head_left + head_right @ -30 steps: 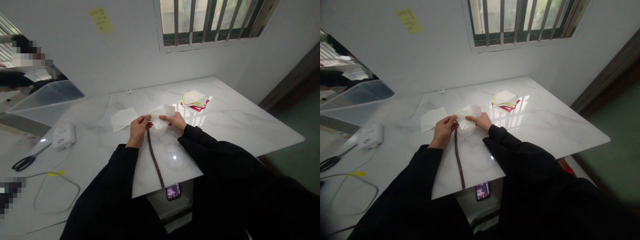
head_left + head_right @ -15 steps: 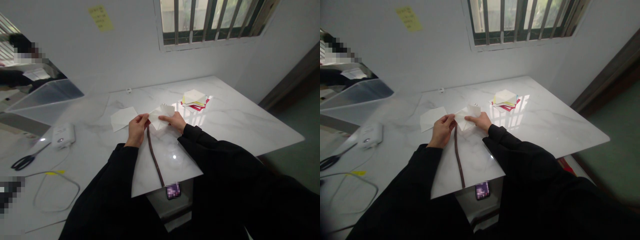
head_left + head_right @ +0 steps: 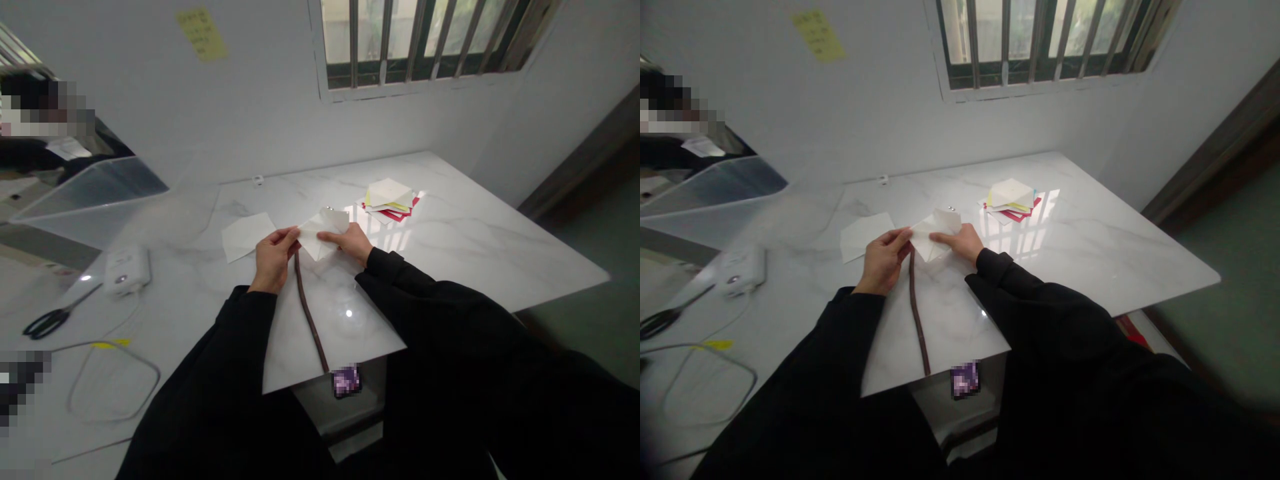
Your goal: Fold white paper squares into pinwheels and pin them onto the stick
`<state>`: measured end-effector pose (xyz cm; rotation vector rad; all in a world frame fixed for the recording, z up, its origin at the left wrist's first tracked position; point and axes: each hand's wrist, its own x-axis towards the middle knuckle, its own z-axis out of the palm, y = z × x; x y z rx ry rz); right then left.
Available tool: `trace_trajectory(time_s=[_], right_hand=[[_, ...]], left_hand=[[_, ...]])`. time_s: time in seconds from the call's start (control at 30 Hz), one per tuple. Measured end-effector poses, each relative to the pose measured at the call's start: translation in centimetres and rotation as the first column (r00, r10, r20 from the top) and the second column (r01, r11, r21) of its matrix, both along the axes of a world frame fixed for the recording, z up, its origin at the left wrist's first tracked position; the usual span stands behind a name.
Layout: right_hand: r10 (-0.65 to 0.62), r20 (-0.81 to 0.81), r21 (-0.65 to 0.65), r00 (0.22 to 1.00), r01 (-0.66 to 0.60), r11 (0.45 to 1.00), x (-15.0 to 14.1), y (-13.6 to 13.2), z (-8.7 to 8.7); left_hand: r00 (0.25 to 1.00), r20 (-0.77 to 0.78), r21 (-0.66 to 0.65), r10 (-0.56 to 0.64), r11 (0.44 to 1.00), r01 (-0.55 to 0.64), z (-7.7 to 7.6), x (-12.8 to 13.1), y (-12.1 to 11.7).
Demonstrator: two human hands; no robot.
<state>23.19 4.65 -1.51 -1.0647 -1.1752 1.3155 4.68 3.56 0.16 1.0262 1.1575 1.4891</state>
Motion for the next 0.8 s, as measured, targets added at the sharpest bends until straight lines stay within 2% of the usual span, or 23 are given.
trace_trajectory(time_s=[0.13,0.3,0.5,0.67,0.8], right_hand=[[-0.005,-0.012,0.002,1.0,0.005,1.0,0.0,0.0,0.0],[-0.027,-0.041,0.02,0.999,0.028,0.999,0.1,-0.1,0.1],[-0.022,-0.051,0.032,0.998,0.024,0.999,0.0,-0.2,0.3],[-0.005,-0.044,0.026,0.999,0.006,1.0,0.1,-0.1,0.2],[0.024,-0.042,0.027,0.999,-0.022,0.999,0.1,-0.1,0.3]], left_hand=[[1.0,-0.015,-0.023,-0.002,1.0,0.001,0.2,-0.1,-0.1],[0.991,-0.024,-0.078,-0.135,0.988,0.133,0.7,0.0,-0.6],[0.994,-0.048,-0.072,-0.101,0.993,0.098,0.4,0.0,-0.5],[0.98,-0.031,-0.058,-0.198,0.979,0.196,0.9,0.2,-0.9],[0.981,-0.036,-0.041,-0.192,0.981,0.19,1.1,0.3,-1.0]])
